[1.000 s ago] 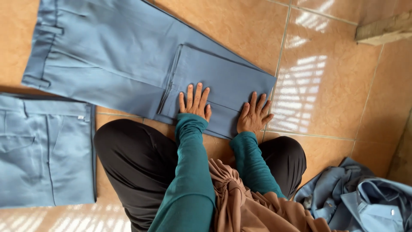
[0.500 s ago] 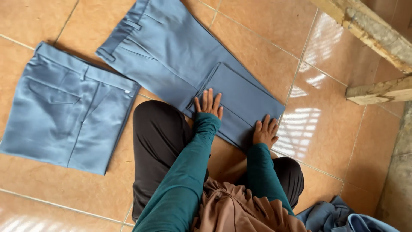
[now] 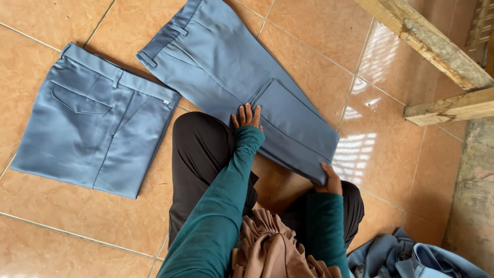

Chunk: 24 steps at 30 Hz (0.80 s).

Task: The person sits on a tiled floor and folds several pairs of light blue trousers by hand. They smooth each pair, fold the legs inward, and then fold the garment in half or thirds before stacking them neatly.

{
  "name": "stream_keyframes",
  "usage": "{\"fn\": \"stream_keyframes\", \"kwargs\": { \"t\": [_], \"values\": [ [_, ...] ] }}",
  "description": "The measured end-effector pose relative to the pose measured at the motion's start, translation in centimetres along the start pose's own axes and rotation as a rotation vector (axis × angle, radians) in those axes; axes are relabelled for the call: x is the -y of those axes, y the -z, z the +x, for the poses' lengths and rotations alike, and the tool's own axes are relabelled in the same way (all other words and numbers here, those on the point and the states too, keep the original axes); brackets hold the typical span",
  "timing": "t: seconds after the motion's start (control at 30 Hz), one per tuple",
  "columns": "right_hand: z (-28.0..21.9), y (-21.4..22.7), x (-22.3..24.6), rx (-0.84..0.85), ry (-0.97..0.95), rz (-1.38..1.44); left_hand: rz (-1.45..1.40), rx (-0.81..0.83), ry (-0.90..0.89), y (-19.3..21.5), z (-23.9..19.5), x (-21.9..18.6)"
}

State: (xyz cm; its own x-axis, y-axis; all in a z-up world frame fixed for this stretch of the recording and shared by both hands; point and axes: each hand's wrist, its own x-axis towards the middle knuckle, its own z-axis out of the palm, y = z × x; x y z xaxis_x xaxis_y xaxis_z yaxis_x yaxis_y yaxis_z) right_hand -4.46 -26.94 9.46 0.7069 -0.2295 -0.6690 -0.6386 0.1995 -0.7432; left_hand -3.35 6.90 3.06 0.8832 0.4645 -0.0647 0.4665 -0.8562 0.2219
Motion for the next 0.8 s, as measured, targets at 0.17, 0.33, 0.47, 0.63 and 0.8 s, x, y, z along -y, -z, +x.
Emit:
{"fn": "stream_keyframes", "kwargs": {
  "t": [0.17, 0.33, 0.47, 0.63, 0.8],
  "values": [
    [-13.1, -0.8, 6.2, 0.314, 0.153, 0.256, -0.067, 0.510, -0.234, 0.2, -1.7, -2.7],
    [-13.1, 2.9, 10.8, 0.292, 0.238, 0.451, -0.249, 0.594, -0.308, -1.4, -7.6, -6.7],
    [-11.2, 3.2, 14.7, 0.324, 0.312, 0.461, -0.487, 0.815, -0.200, -12.7, -11.9, -10.3],
    [-7.2, -5.3, 17.3, 0.498, 0.375, 0.351, -1.013, 0.819, 0.113, -13.8, -15.5, -7.5],
    [-14.4, -20.2, 14.4, 0.722, 0.418, 0.147, -1.204, 0.910, 0.225, -9.4, -12.2, -7.1]
  ]
}}
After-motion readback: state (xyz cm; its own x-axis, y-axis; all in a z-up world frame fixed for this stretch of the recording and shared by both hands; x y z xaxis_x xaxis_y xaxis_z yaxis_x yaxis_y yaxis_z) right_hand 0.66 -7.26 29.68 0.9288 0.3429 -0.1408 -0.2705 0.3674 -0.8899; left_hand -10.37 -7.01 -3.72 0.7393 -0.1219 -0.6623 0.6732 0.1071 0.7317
